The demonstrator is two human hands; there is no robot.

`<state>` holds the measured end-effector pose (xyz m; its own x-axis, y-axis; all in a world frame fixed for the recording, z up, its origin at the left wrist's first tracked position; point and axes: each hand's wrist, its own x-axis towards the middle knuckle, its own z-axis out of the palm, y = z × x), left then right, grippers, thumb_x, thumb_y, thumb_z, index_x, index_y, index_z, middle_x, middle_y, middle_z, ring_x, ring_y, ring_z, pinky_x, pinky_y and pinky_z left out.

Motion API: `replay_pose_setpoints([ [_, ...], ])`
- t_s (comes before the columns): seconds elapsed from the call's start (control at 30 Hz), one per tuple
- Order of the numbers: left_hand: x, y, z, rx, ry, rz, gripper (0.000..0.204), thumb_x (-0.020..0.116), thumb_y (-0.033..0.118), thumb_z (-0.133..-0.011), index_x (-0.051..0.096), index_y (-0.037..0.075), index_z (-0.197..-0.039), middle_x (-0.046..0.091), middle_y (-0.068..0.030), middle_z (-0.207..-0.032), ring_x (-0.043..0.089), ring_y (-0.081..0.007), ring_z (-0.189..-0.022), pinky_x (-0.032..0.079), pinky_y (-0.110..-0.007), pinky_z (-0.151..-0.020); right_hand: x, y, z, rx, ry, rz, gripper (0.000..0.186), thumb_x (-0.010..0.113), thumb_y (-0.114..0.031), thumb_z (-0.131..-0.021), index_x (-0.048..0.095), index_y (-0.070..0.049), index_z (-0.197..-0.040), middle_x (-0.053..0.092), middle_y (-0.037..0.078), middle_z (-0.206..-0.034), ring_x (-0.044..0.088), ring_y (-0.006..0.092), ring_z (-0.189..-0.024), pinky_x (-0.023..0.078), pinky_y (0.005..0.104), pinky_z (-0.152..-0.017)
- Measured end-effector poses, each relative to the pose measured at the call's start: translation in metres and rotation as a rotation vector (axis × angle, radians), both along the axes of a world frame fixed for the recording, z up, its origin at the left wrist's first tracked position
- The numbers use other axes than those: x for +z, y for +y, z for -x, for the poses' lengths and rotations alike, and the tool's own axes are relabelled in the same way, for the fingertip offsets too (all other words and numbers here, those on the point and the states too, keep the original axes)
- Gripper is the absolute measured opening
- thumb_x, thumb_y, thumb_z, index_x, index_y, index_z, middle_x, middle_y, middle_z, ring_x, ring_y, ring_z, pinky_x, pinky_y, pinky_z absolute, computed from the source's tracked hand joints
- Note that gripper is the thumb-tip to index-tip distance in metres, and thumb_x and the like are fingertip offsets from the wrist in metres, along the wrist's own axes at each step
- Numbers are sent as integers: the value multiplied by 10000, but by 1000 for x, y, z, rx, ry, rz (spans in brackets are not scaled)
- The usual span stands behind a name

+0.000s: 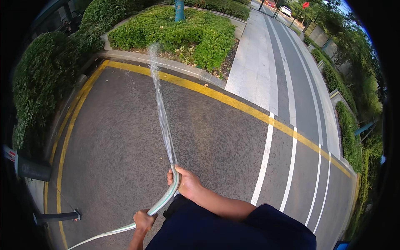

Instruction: The person uses a garden hose to water bushes and plants along a roadside curb and sidewalk. They move along the path, directing the water stream onto different sections of vegetation and the ground beneath them.

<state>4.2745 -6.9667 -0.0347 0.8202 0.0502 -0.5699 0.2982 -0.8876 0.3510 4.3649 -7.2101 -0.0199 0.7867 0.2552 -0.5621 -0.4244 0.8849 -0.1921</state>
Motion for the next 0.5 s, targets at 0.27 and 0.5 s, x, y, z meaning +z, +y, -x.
replay_pose_setpoints([
  [0.27, -19, 26, -22, -35, -22, -15, 277, 741, 269, -690, 746, 48, -858, 694, -171, -745, 693, -294, -735, 526, -397, -735, -31, 9, -4, 26, 32, -41, 267, 500, -289, -994, 539, -41, -903, 584, 101, -775, 585, 217, -723, 498, 360, -707],
  [0.5, -43, 68, -71, -77, 102, 92, 282, 711, 290, -690, 751, 77, -872, 707, -155, -783, 694, -295, -772, 531, -398, -766, -39, 50, -27, -80, 119, 100, 281, 430, -288, -1014, 515, -51, -888, 555, 109, -770, 550, 248, -750, 477, 377, -744],
])
